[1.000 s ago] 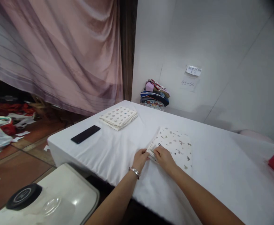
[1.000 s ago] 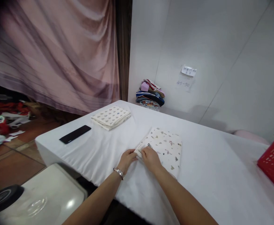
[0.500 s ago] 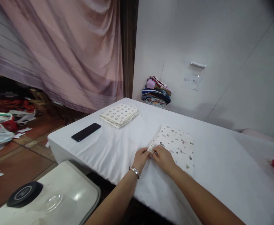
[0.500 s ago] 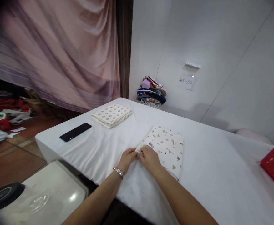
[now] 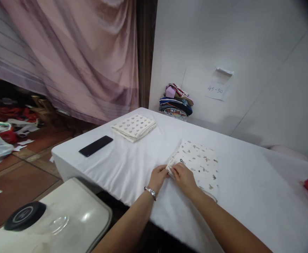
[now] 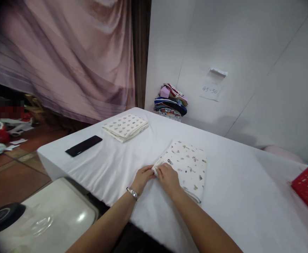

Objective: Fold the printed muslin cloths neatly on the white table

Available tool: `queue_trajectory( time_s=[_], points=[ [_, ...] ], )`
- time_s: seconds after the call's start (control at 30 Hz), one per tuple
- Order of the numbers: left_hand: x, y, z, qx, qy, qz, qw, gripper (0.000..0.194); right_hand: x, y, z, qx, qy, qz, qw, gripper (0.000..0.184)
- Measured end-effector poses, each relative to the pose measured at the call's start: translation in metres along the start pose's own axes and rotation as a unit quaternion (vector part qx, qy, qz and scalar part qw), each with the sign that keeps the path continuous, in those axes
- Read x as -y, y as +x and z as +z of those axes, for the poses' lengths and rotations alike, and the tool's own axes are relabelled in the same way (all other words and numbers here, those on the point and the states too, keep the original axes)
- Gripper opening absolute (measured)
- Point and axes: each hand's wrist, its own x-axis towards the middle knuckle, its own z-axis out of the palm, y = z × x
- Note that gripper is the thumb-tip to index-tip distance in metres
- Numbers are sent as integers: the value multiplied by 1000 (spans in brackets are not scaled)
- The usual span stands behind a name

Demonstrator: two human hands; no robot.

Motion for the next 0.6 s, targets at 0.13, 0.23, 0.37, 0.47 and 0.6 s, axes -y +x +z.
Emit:
queue_trajectory(
  time_s=[0.13,0.23,0.37,0.47,0.6],
  points=[
    [1,1,0,-3,13,11,1000,25,3,-2,0,22,-41,-15,999,17],
    [3,2,-1,-11,34,20,999,26,5,-1,0,32,-60,-13,998,11],
    [7,5,-3,-17,74,35,996,26,7,0,2,28,-70,0,997,10],
    [11,8,-4,-26,83,40,995,26,7,0,2,18,-64,11,998,15],
    [14,10,-3,-23,61,33,997,25,6,1,1,-12,-23,32,999,20]
  ],
)
